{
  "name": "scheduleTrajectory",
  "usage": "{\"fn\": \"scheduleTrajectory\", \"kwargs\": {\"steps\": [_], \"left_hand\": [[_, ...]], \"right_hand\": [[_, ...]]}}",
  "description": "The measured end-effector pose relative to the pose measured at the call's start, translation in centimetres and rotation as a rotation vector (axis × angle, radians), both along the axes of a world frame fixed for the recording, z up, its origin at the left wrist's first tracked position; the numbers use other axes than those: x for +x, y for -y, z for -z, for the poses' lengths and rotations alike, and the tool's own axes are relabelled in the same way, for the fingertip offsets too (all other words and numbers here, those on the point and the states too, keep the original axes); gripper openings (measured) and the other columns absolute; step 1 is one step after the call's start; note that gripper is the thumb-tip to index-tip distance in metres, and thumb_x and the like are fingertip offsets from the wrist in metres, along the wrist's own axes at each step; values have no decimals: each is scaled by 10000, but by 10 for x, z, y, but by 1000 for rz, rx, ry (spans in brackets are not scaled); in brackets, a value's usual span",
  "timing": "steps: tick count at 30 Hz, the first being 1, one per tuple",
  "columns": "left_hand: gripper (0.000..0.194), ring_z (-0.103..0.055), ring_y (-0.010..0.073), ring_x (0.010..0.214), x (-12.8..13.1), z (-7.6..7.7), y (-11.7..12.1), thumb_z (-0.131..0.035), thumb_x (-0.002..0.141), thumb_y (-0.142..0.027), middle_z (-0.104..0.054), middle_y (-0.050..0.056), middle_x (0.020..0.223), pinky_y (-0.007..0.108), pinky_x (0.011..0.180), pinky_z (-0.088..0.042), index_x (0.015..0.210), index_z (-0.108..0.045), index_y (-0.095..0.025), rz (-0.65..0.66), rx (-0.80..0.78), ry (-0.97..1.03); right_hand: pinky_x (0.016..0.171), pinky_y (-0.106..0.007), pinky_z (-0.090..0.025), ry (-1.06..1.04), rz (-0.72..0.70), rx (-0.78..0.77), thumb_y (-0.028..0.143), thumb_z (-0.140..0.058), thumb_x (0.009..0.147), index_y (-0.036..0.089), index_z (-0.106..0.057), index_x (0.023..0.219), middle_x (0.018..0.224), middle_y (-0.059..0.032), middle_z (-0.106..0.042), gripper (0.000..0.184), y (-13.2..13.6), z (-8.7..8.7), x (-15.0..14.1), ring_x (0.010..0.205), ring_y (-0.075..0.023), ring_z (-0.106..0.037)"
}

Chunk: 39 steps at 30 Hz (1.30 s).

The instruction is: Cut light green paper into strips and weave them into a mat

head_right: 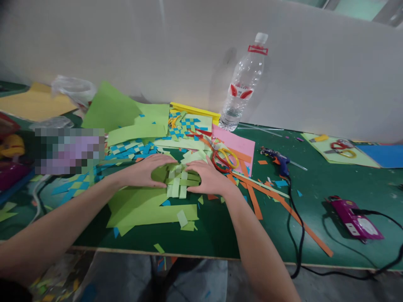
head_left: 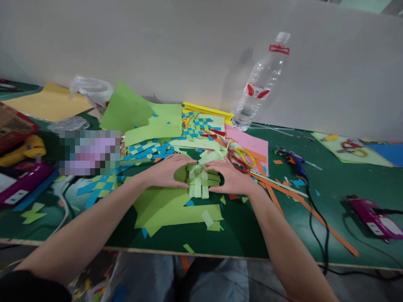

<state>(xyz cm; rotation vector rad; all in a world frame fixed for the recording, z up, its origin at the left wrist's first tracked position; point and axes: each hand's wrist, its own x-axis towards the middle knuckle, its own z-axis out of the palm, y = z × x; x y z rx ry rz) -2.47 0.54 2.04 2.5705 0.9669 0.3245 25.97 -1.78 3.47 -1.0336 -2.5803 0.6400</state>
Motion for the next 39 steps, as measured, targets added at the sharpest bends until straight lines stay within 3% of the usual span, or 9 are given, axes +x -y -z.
{"fn": "scheduleTrajectory", "kwargs": {"steps": [8,29,34,37,39], "left_hand": [[842,-454,326,1295,2,-3,2,-674,769,-630,-550,108,1377,461,1089,-319,1459,-386,-242,-38,22,-33],[689,-481,303,1275,3,-1,1,-661,804,-560,-572,90,1356,453,1097,-307,1392,-474,-255,2,42,-20],[732,-450,313,1309,2,-6,2,-671,799,-561,-527,108,1408,469,1107,-310,1413,-446,-233,1,20,-28],[692,-448,314,1309,2,-10,2,-651,825,-531,-512,107,1423,474,1098,-329,1415,-443,-237,9,0,-20],[572,-477,297,1276,3,-12,2,-600,875,-471,-548,102,1379,453,1079,-355,1380,-483,-228,12,24,1]], "right_hand": [[1194,-603,-124,-21,-2,13,420,-739,759,243,-625,1157,1361,-107,-585,450,-2,5,0,1319,-304,-494],[1198,-574,-145,-11,-2,7,326,-704,766,240,-611,1150,1283,-85,-639,405,-2,2,0,1240,-283,-557],[1193,-592,-129,-29,-4,9,319,-713,752,249,-593,1184,1402,-97,-556,453,1,0,0,1319,-294,-487],[1167,-553,-228,-69,-26,35,272,-681,776,259,-597,1163,1364,-75,-580,396,2,-4,-1,1290,-270,-504],[1086,-491,-359,-87,-13,70,249,-647,808,244,-622,1107,1195,-69,-665,299,3,-6,-3,1162,-250,-578]]}}
